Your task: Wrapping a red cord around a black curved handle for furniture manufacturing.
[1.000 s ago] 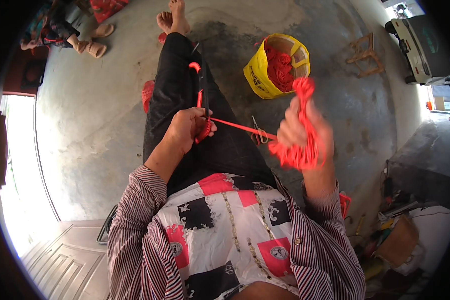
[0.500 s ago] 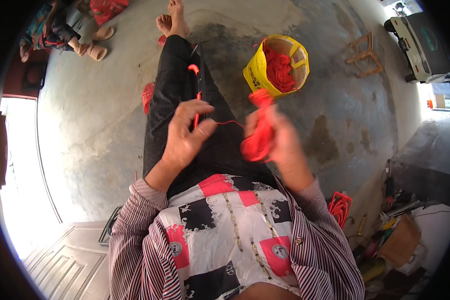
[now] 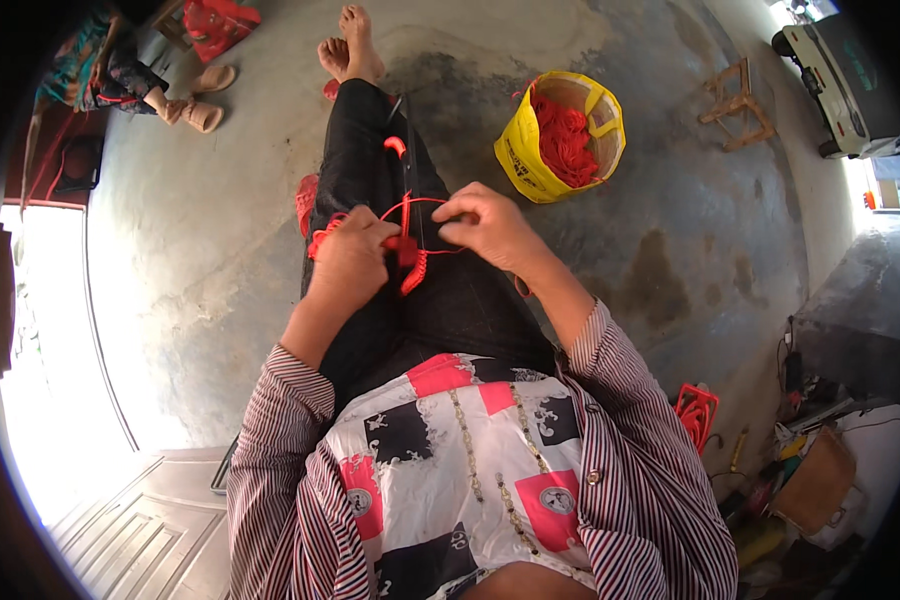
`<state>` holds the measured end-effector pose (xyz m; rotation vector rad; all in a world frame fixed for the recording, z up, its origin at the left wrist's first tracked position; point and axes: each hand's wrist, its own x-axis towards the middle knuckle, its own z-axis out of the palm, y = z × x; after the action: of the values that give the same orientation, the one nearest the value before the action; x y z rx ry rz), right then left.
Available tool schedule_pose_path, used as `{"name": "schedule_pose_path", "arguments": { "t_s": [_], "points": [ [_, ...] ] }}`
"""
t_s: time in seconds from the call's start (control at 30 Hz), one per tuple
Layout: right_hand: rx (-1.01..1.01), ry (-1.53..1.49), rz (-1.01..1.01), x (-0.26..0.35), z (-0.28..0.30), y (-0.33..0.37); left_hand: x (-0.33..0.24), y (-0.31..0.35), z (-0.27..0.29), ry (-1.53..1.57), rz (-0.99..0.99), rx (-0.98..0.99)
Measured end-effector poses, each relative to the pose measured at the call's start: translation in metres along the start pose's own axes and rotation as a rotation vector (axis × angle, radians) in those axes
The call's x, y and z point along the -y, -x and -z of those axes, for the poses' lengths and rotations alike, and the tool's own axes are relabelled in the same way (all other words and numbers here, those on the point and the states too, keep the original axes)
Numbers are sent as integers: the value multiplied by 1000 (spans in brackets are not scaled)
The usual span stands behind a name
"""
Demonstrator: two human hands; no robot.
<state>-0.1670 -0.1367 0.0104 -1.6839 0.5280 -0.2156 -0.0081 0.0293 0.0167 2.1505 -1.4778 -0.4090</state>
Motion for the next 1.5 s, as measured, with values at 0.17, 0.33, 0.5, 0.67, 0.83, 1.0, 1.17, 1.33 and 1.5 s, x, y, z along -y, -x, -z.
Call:
{"name": "schedule_pose_path", "arguments": {
  "t_s": [0.17, 0.33, 0.5, 0.67, 0.83, 1.0, 1.17, 1.33, 1.5],
  "points": [
    [17, 329, 203, -19, -13, -4, -13, -15, -19, 212, 174, 98],
    [-228, -198, 137, 2, 34, 22, 4, -16, -33, 798, 274, -82],
    [-116, -814, 286, 23, 118, 76, -10, -15, -31, 1390, 653, 167],
    [-531, -1068, 324, 11, 154, 88, -15, -10, -37, 1422, 639, 143],
    [-541, -670, -94, 13, 49, 48, -15, -9, -41, 1404, 633, 134],
    [-64, 78, 5, -26, -5, 20, -18, -10, -43, 1435, 604, 149],
    [-21, -215, -118, 47, 21, 34, -17, -10, -43, 1356, 609, 147],
    [59, -594, -105, 93, 13, 67, -14, -15, -47, 1444, 689, 141],
    [124, -671, -41, 100, -3, 84, -25, -14, -43, 1429, 718, 111]
  ]
}}
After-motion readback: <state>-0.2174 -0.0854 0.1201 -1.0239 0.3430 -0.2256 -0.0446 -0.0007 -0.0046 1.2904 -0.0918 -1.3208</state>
